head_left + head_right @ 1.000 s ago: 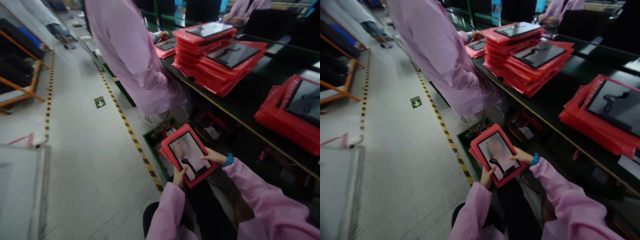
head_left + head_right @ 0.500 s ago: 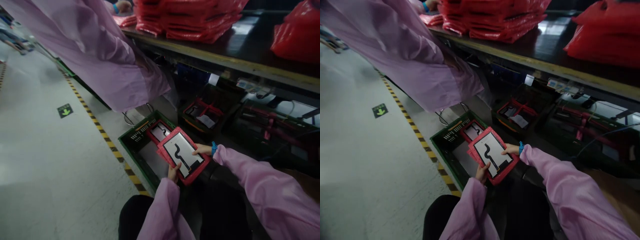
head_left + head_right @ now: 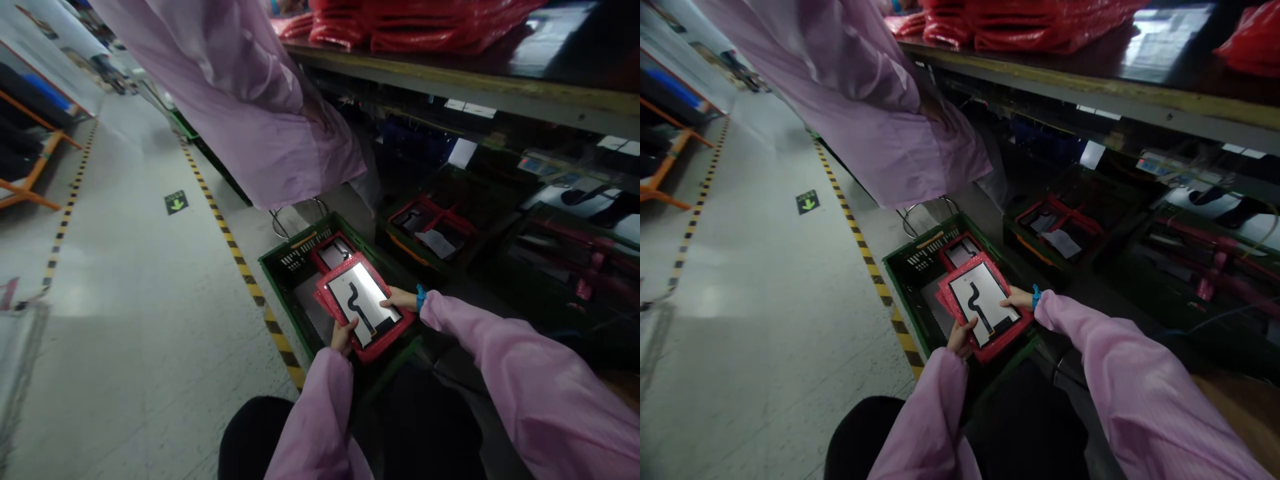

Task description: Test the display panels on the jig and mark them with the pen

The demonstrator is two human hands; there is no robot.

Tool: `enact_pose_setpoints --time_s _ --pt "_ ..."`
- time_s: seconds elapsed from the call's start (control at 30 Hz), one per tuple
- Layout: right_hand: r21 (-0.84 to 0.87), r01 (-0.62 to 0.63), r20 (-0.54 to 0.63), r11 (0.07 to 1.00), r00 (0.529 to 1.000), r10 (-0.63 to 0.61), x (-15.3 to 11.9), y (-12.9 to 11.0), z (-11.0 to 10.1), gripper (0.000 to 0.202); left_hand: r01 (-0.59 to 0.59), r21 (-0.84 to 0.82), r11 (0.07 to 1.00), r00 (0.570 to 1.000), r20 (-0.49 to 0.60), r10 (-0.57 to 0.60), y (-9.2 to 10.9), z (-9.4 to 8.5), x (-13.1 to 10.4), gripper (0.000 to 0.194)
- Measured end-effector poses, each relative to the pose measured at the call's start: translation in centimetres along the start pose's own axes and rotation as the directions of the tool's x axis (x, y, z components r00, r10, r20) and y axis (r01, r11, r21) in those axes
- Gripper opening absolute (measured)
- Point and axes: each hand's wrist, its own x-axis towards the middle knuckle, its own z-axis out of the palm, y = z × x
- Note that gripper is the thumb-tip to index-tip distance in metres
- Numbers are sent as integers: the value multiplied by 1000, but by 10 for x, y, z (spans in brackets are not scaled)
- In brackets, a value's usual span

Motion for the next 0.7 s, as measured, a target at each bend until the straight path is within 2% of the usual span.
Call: enact_pose_setpoints --time_s 0.1,0.2,0.3,0.37,0.47,0.7 --pt "-9 97 -75 995 992 -97 36 -24 7 36 -42 14 999 998 -39 42 33 5 44 65" --pt "-24 188 -133 982 973 -190 73 -53 8 38 -72 16 997 994 -78 73 67 16 90 38" --pt "-43 220 -177 974 958 -224 105 -75 6 40 -70 11 997 992 -109 71 88 26 127 31" --pt "-62 205 -212 977 954 -214 122 -81 4 39 -55 10 998 988 -143 56 91 30 143 32" --pt "-86 160 -261 983 949 -177 136 -80 4 39 -20 15 1000 976 -215 23 82 33 156 35" --pt "-113 102 -338 988 932 -134 139 -64 8 40 35 18 999 943 -331 -27 60 33 169 36"
